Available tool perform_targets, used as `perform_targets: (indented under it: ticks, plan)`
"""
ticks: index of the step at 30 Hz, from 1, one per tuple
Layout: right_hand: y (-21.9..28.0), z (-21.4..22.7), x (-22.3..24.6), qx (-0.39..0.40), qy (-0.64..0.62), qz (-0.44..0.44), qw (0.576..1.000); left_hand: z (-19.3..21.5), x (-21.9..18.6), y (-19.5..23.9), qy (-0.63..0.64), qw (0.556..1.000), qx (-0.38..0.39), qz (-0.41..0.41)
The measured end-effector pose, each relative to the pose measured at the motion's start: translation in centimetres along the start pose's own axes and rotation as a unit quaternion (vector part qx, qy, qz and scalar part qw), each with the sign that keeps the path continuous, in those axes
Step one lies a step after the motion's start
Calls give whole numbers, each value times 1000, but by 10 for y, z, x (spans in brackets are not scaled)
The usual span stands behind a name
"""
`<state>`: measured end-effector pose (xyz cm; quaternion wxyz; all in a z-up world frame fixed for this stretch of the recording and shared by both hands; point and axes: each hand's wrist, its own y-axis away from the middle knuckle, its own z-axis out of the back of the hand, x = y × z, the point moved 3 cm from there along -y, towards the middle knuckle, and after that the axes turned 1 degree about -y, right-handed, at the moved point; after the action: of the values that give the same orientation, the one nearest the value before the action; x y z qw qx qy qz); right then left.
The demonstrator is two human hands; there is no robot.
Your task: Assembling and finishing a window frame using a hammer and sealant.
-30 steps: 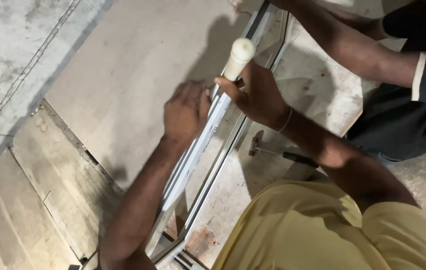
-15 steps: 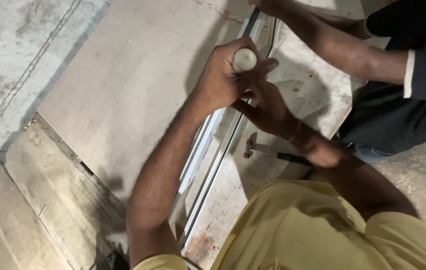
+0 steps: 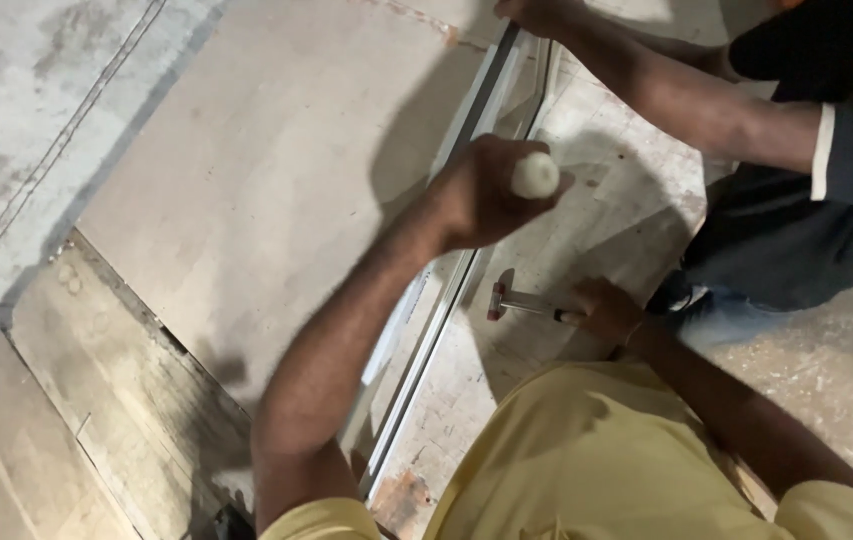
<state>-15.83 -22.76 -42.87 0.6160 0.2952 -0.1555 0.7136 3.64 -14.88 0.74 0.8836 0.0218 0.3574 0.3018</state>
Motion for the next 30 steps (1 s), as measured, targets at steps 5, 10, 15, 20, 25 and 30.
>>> perform_targets:
  ticks: [5, 10, 15, 20, 25, 30]
  plan:
    - [15, -7, 19, 52, 3, 15, 999, 11, 39, 4, 57, 997, -60, -7]
    - [11, -21, 14, 69, 53, 30, 996, 26, 45, 11, 96, 983, -132, -84]
    - [11, -20, 17, 97, 26, -24, 995, 40, 69, 4, 117, 970, -200, -69]
    - [13, -15, 19, 71, 16, -21, 997, 58, 52, 18, 209, 951, -223, -51]
    - [13, -19, 18, 54, 14, -31, 998, 57, 45, 17, 264, 944, -198, -31]
    - [8, -20, 13, 81, 35, -34, 996, 50, 47, 9, 181, 959, -206, -62]
